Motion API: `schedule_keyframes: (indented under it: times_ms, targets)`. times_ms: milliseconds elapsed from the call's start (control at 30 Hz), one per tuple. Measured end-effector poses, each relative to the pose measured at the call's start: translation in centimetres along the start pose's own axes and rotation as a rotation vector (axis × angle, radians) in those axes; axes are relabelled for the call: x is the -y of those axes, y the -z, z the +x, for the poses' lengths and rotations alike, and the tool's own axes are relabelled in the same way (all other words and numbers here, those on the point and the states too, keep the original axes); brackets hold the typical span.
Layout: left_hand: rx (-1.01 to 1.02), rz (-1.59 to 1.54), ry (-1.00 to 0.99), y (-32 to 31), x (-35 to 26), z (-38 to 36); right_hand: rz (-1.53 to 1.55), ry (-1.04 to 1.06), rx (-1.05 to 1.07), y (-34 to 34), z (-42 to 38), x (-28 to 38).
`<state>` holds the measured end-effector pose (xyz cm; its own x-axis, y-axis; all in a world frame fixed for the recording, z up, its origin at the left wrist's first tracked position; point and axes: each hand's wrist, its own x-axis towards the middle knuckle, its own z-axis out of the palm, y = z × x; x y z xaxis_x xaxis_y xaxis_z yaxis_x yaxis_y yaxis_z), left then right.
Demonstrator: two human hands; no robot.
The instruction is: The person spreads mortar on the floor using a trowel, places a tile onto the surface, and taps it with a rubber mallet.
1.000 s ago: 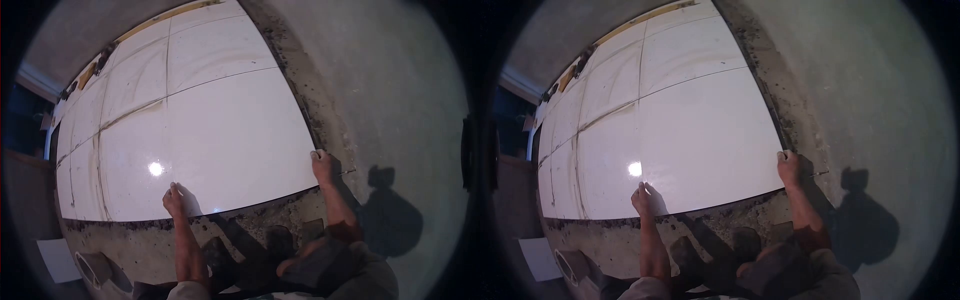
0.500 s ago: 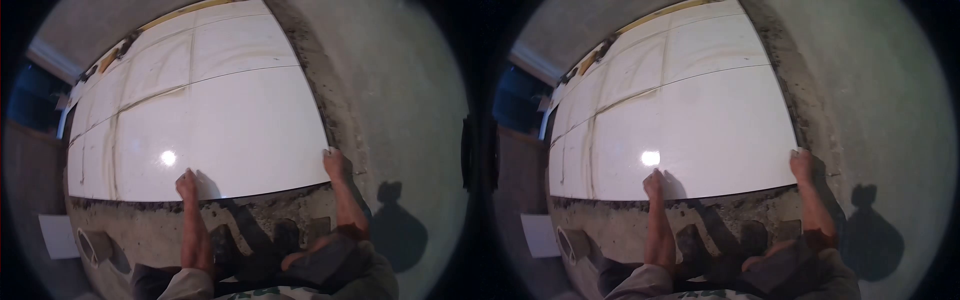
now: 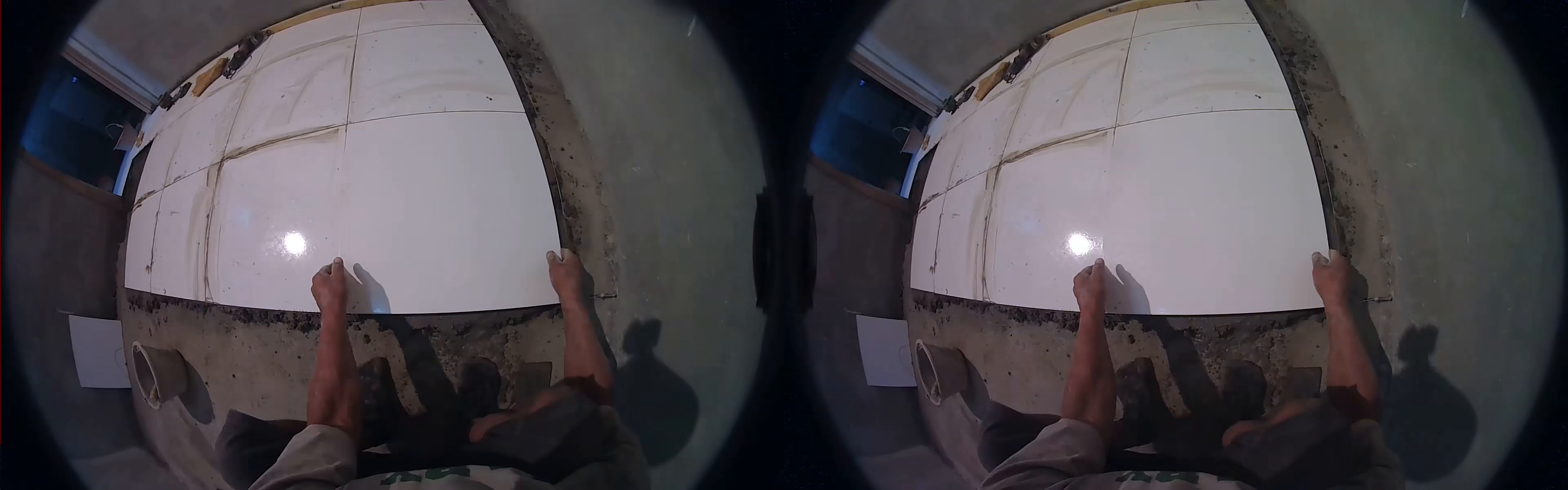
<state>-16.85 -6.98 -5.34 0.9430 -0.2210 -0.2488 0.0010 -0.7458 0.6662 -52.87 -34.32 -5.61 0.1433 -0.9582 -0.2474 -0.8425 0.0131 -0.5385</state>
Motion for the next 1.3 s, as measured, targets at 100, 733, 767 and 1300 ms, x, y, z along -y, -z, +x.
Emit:
schedule_keyframes:
  times_ms: [100, 733, 767, 1300]
  targets:
    - [-0.021, -0.029, -0.023, -0.2, 0.2, 0.1, 0.002, 0.009, -0.026, -0.3, -0.2, 0.0]
    - [-0.358, -0.551, -0.509, 12.1, -17.1, -0.7, 0.478, 0.563, -0.543, 16.0, -4.4, 16.4]
    - [-0.356, -0.616, -0.554, 13.1, -17.8, -1.2, 0.485, 0.667, -0.564, 16.2, -4.6, 16.8]
    - [-0.16, -0.12, -0.07, 4.7, 2.1, 0.8, 0.026, 0.525, 0.188, -1.5, -3.6, 9.8]
